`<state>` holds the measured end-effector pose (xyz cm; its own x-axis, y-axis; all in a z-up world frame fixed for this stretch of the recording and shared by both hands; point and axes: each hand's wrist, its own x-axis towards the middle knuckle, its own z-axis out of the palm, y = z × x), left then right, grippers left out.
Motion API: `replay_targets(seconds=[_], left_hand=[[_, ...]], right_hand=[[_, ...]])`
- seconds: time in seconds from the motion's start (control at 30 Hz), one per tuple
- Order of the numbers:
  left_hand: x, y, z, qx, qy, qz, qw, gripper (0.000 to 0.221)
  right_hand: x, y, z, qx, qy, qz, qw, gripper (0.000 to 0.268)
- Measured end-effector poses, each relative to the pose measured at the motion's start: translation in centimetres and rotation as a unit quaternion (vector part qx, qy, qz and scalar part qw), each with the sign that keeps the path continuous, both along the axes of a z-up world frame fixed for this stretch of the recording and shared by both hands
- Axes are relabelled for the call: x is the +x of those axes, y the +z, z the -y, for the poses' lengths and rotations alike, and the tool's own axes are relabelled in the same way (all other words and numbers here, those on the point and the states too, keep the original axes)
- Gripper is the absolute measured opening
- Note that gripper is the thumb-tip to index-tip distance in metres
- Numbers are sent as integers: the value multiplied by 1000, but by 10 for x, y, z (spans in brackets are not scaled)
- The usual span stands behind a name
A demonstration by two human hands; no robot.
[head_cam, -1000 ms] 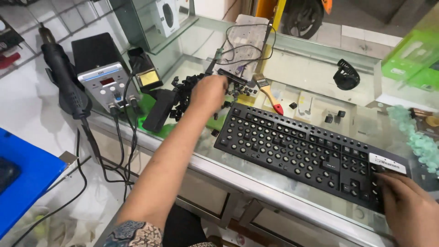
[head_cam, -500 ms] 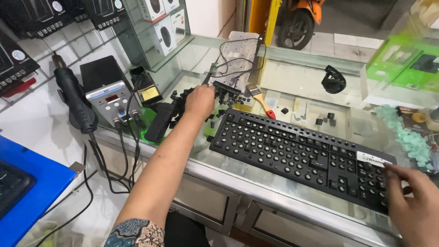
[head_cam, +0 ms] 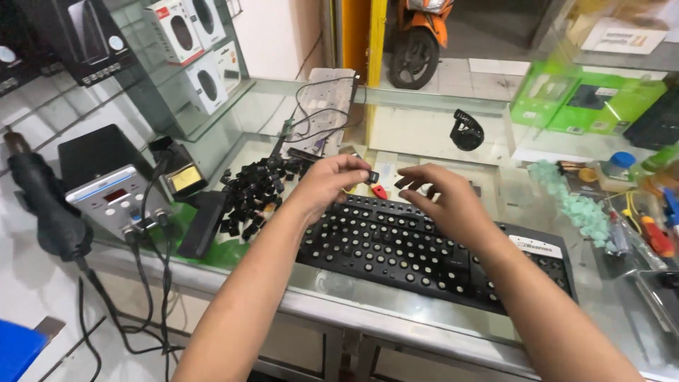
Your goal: Manually attaching individual keycaps to a keyboard base by pressing them onto the switches.
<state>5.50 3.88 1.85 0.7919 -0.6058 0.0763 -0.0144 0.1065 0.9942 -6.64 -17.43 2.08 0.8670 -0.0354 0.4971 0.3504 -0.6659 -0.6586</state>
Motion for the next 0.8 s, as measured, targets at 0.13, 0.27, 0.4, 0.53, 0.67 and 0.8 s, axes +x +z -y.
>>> replay_targets(seconds=[0.13,0.27,0.4,0.53,0.67,0.8], left_hand=[[-1,-15,25,-5,-63,-5,998,25],[-4,-33,37,-21,-81,11,996,25],[-8,-37,36,-24,-64,115,991,36],[-16,-35,34,2,-30,185,982,35],[-20,-37,32,15,-16,209,978,32],[-21,-47,38,20,-25,238,971,20]], right_hand=[[4,-24,2,40,-1,3,999,42],[2,-36,1,59,-38,12,997,33],[-8,-21,-6,53,-42,52,996,28],[-11,-17,-6,63,-30,44,997,28],[-14,-13,-4,78,0,30,997,34],[-11,-16,4,82,8,23,996,28]])
